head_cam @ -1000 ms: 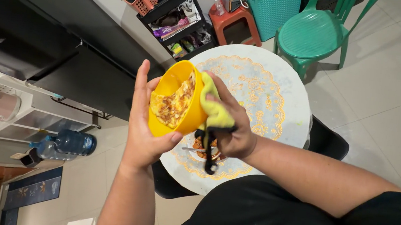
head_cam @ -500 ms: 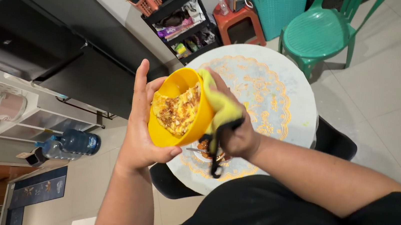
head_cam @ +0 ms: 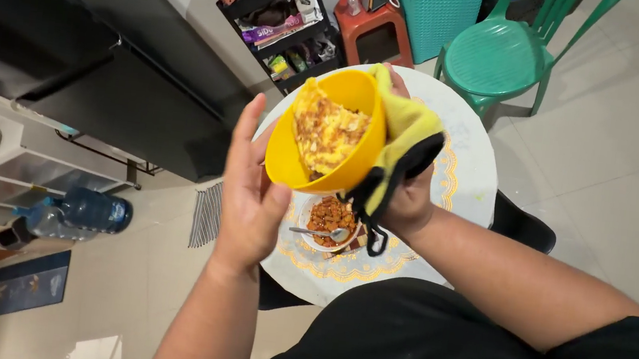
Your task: Cleaning a wooden board or trivet using a damp cloth at a dining table.
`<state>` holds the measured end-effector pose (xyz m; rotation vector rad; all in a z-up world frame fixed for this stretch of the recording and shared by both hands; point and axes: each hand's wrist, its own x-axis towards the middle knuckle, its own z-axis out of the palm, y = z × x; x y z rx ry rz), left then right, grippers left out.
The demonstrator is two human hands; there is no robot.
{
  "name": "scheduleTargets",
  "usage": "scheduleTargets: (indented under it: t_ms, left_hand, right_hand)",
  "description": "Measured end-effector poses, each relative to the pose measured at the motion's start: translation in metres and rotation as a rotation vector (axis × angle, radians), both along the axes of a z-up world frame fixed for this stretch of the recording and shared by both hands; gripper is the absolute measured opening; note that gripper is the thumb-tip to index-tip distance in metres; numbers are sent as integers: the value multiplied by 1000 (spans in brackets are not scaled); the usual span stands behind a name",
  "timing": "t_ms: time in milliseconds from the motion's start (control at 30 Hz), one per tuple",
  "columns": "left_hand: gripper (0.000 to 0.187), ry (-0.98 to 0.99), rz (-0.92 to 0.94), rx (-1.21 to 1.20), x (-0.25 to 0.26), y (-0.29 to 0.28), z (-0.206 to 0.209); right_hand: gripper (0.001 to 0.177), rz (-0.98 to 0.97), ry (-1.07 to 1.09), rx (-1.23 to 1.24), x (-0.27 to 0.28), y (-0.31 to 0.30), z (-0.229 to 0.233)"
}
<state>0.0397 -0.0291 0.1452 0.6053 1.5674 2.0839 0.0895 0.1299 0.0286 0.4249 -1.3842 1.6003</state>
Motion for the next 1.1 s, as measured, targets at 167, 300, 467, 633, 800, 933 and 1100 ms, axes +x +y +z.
scheduleTargets:
  t_ms: [167,300,467,633,800,933,1100]
  left_hand:
    - [134,279,37,150,-7,5,-34]
    - [135,236,78,120,-15,-5,-36]
    - [139,268,-87,151,-21,-13,-33]
    - [142,221,-149,184,-21,-11,-37]
    - [144,219,-8,233,-22,-10,-33]
    - [147,259,-92,219,-19,-12,-30]
    - [146,373,-76,187,-31,-19,-51]
  right_hand:
    - [49,-17,-51,151,3,-6,-17]
    - [53,-187,138,509,9,-3,15]
    - [54,271,-139,-19,-10,2,-39]
    - [57,622,-451,-480,-1,-7,-52]
    - [59,229,-37,94,14,-20,12]
    - [61,349,-61,-33,-3,-16,-31]
    - [50,487,-100,-167,-3,-19,-34]
